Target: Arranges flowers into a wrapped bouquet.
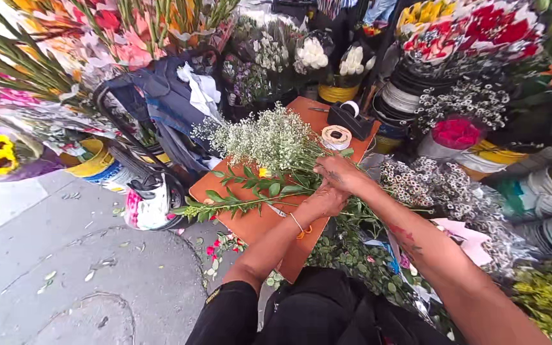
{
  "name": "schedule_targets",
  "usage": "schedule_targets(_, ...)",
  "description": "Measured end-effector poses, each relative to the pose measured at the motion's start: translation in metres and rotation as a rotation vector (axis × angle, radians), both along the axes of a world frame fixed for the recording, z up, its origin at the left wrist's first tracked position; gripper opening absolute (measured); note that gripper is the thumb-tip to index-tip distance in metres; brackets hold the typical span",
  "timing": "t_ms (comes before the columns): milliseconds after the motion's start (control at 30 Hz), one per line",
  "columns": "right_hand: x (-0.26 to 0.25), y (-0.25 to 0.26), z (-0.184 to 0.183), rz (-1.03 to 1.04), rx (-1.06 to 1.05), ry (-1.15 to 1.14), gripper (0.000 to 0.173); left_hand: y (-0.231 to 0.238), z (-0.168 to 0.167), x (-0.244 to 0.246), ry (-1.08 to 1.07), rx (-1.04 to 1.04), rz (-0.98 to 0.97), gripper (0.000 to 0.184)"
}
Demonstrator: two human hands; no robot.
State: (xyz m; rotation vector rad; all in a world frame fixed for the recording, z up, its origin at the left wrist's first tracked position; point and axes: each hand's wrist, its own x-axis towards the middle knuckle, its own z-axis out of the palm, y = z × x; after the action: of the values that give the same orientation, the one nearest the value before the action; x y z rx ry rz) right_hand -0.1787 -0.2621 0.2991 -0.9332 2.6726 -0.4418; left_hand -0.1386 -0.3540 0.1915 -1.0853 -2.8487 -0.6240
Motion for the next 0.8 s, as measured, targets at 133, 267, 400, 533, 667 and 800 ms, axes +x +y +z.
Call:
schedule_targets(133, 0.033, 0.034, 0.068, 0.075, -0.236, 0.118, 0.033, -0.043, 0.004, -0.023, 0.140, 0.013, 0.172, 0.076)
schedule_targets(267, 0.008, 0.079, 0.080, -0.073, -0.807, -0.123, 0.024, -0.070, -0.027, -0.039, 0.089, -0.141, 0.254, 0.089)
schedule_targets(400, -0.004, 0.110, 0.059, -0.038, -0.947, -0.254, 0.024, -0.074, -0.029, -0.039, -0.038, -0.166, 0.234, 0.084)
schedule_targets(533, -0.006, 0.131, 0.056, -0.197, -1.096, -0.193, 0.023, -0.075, -0.012, -0.032, 0.033, -0.086, 0.259, 0.070)
schedule_targets(667, -0.005, 0.125, 0.040, -0.186, -1.143, -0.187, 0.025, -0.062, 0.018, -0.023, 0.362, 0.227, 0.250, 0.037)
schedule_targets(800, 0.008, 0.108, 0.024, -0.124, -1.140, -0.182, 0.024, -0.035, 0.061, -0.010, 0.192, 0.792, 0.189, 0.032)
